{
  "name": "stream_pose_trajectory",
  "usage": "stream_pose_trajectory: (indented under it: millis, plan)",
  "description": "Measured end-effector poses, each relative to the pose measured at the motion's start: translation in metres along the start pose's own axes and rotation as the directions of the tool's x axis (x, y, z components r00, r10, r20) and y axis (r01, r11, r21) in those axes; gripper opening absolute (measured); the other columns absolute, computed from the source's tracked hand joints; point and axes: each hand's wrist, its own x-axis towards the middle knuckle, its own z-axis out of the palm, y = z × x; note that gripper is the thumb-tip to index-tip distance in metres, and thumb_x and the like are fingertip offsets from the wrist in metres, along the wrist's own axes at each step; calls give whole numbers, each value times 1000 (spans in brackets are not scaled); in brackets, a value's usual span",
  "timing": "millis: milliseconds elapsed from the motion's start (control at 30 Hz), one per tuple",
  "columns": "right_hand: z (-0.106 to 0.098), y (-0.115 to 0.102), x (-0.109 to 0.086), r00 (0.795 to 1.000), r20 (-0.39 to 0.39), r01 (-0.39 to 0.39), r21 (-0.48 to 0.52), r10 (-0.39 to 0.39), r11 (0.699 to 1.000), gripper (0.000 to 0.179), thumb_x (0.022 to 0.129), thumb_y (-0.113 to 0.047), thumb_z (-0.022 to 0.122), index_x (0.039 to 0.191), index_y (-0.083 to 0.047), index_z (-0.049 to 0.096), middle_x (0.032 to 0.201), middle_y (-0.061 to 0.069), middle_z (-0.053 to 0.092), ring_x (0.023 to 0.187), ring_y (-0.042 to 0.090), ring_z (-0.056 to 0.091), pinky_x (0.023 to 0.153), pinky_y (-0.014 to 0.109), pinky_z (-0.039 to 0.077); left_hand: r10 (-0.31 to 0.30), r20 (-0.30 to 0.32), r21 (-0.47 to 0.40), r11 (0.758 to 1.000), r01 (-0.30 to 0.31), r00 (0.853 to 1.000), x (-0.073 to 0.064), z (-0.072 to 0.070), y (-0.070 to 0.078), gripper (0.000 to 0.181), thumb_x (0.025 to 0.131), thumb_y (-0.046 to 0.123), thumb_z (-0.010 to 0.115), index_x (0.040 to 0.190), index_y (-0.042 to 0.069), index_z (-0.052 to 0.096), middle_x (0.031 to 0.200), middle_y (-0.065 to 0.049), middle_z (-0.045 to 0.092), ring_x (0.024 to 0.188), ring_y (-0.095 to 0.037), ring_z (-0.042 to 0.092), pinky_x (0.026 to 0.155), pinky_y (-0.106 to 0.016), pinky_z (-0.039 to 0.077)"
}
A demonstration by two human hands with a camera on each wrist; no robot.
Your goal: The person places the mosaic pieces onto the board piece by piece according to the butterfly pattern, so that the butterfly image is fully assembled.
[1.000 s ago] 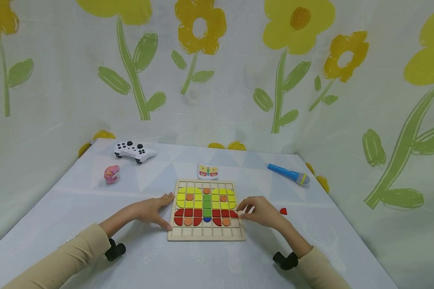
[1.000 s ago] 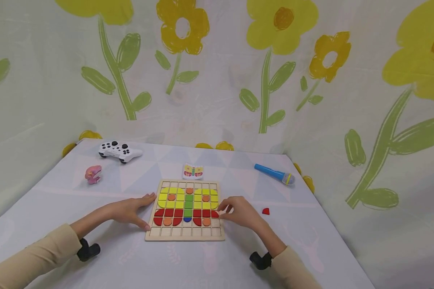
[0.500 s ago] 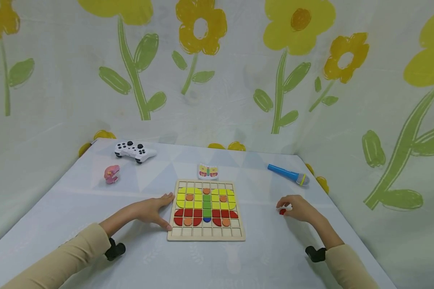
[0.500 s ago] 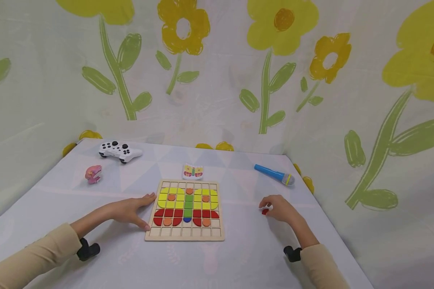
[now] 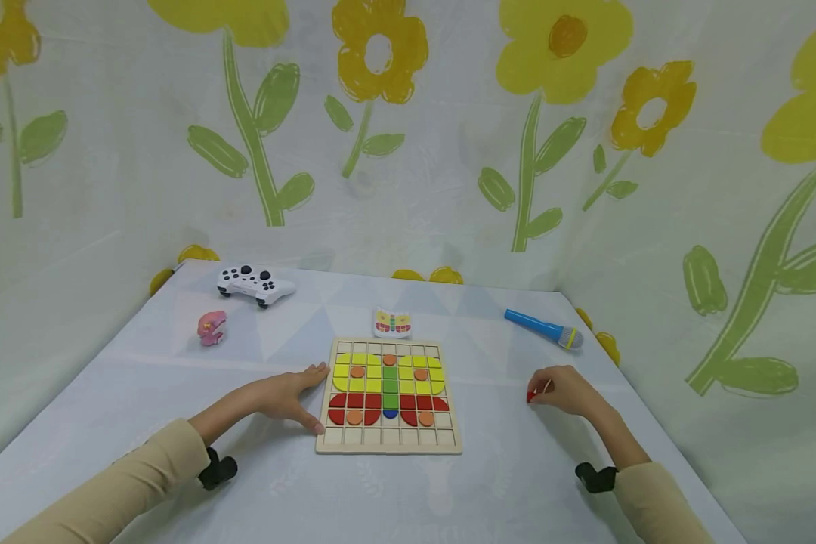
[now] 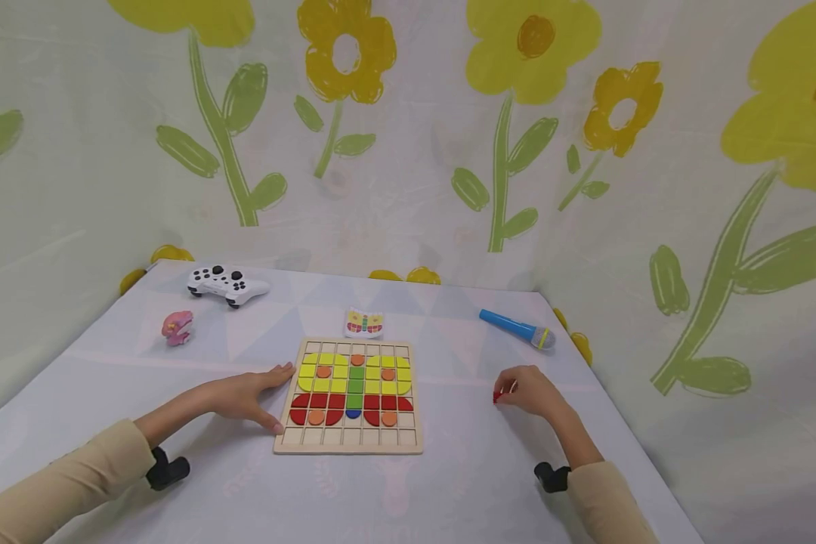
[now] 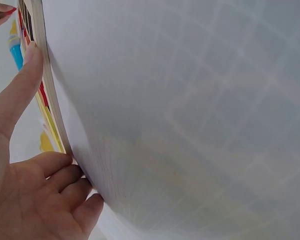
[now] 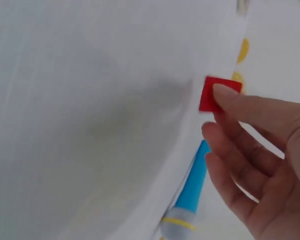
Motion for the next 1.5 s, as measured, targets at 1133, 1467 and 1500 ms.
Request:
stream_pose_trajectory:
  millis: [1133, 1467, 1500]
  plan:
    - [75, -115, 28, 998, 33, 38, 279, -49, 959, 6, 88, -12, 71, 93, -9, 71, 83, -5, 67, 71, 13, 58, 61, 22, 51, 8, 2, -15, 1000, -7, 1000, -1, 4, 2, 109, 70, 43, 84, 151, 0, 26, 157, -20, 20, 144, -39, 14, 112, -56, 22]
    - [76, -118, 28, 996, 32, 80, 214, -89, 974, 10, 83, -10, 77, 91, -9, 72, 83, -5, 66, 73, 14, 56, 60, 22, 50, 4, 1, -12, 1000, -4, 1000, 0, 3, 3, 108, 70, 43, 84, 151, 1, 26, 157, -19, 20, 144, -39, 14, 111, -57, 22]
    - [76, -118, 29, 995, 33, 85, 214, -94, 973, 10, 82, -10, 77, 91, -9, 72, 84, -4, 66, 73, 14, 56, 60, 22, 50, 2, 0, -11, 1000, -2, 1000, 0, 3, 3, 108, 70, 43, 84, 151, 1, 26, 157, -19, 20, 144, -39, 14, 111, -57, 22]
